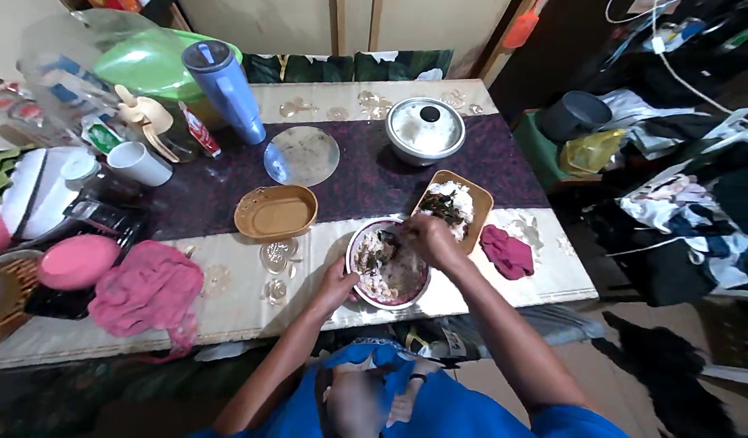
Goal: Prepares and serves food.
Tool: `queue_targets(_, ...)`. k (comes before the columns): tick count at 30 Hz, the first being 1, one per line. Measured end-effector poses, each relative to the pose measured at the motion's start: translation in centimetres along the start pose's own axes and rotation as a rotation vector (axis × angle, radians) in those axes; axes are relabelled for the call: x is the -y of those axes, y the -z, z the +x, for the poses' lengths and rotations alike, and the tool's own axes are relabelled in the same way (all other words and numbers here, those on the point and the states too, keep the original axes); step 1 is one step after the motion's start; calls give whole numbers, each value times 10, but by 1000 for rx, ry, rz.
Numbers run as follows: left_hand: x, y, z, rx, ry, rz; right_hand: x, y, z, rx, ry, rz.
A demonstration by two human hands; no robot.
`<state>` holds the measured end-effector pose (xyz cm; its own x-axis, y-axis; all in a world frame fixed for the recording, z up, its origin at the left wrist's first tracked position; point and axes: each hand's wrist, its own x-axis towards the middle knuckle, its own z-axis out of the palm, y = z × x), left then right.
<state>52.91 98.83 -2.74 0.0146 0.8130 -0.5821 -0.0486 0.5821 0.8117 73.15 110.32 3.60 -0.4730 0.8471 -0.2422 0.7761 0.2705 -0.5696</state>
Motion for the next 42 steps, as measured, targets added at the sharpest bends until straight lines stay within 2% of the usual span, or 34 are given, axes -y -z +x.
queue_targets(3, 2, -3, -3, -7, -18, -10, 14, -38, -5, 163, 72, -94)
queue_targets(6, 3, 1, -5, -27, -29, -9, 22, -49, -14, 292, 46, -158)
queue_targets(12, 6, -3, -7, -22, -29, 11, 23, -41, -1, 151, 101, -148)
queue_targets(18, 10, -12, -7, 7, -28, -7, 26, -46, 3, 322, 3, -243)
queue_targets(26, 5, -21, -7, 45, -33, 31, 23, -36, 1, 369, 13, -281)
queue_targets(34, 0, -25, -7, 39, -43, -14, 10, -10, -6, 228, -9, -69)
queue_targets(38, -6, -27, -4, 47, -70, -30, -14, 3, -8, 58, 8, 249)
queue_targets(42, -11, -30, -3, 59, -60, -56, -21, 13, -14, 3, 1, 524)
